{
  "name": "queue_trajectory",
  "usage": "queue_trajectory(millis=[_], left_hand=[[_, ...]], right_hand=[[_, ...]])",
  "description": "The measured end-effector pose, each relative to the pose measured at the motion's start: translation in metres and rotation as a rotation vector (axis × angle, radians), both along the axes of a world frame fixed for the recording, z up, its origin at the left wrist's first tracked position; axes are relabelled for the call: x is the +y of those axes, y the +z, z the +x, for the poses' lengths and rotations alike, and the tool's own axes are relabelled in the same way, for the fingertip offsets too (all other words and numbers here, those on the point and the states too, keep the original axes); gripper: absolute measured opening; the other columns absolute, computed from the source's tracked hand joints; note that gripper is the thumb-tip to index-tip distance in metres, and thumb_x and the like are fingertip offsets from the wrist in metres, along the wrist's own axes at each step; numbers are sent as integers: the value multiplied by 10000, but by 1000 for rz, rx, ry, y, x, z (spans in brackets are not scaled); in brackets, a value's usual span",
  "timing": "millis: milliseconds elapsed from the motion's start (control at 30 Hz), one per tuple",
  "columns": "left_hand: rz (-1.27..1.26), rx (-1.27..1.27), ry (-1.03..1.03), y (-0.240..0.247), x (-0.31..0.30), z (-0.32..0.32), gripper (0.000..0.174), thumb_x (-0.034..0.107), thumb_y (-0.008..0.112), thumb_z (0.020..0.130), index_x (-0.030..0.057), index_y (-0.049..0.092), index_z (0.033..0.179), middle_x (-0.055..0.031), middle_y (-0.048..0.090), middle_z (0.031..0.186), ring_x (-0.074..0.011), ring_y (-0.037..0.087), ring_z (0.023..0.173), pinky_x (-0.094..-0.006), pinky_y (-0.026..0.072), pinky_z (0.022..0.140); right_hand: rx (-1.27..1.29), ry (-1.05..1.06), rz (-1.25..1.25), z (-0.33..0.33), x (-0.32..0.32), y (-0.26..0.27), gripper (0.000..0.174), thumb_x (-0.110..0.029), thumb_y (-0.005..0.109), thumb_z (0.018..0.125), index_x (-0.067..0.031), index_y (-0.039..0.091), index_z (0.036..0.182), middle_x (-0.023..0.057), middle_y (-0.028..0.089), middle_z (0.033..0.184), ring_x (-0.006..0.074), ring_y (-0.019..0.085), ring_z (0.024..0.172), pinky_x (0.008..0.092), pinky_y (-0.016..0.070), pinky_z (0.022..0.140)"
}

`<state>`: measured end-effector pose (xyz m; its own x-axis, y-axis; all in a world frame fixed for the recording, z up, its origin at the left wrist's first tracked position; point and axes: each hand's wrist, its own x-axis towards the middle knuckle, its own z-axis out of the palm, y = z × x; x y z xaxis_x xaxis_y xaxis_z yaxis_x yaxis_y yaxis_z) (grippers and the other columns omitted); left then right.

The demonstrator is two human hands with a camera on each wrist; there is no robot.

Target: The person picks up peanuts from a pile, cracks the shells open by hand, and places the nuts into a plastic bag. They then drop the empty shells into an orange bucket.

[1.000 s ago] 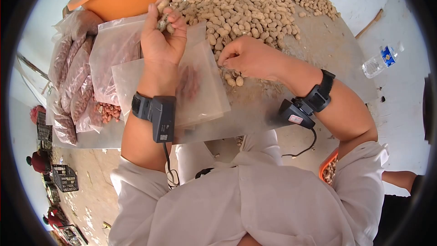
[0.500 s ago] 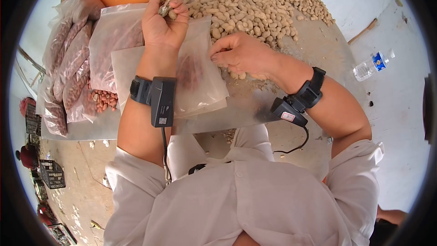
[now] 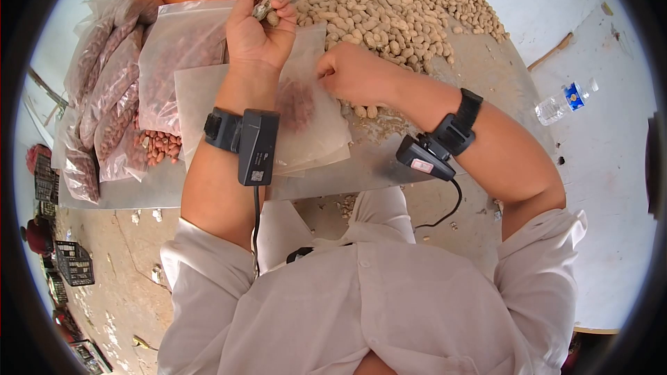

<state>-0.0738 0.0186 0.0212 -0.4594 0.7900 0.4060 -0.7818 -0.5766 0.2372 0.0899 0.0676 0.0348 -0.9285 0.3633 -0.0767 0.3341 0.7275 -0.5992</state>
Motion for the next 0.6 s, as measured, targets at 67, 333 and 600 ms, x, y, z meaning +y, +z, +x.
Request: queue_trajectory(millis=[67, 333, 600], left_hand=[[-15, -4, 13, 1, 0, 1, 266, 260, 450, 931, 23, 499, 1043, -66, 507, 754, -148, 461, 636, -256, 398, 556], [-64, -51, -43, -5, 2, -4, 280, 239, 465, 912, -22, 505, 1007, -109, 536, 823, -151, 469, 644, -255, 400, 553], [-192, 16, 78, 6, -1, 8, 218, 98, 490, 843, -32, 487, 1018, -174, 566, 953, -139, 480, 613, -240, 408, 529]], right_hand=[[-6, -26, -24, -3, 3, 0, 107, -81, 583, 784, 14, 628, 767, 35, 574, 656, 90, 482, 500, 237, 368, 442], [225, -335, -933, 19, 2, -9, 155, -120, 620, 832, 30, 603, 799, 17, 471, 553, 73, 385, 424, 230, 239, 349], [107, -286, -461, 32, -18, -11, 202, -146, 660, 786, 53, 642, 817, 19, 535, 606, 71, 423, 500, 236, 323, 432]])
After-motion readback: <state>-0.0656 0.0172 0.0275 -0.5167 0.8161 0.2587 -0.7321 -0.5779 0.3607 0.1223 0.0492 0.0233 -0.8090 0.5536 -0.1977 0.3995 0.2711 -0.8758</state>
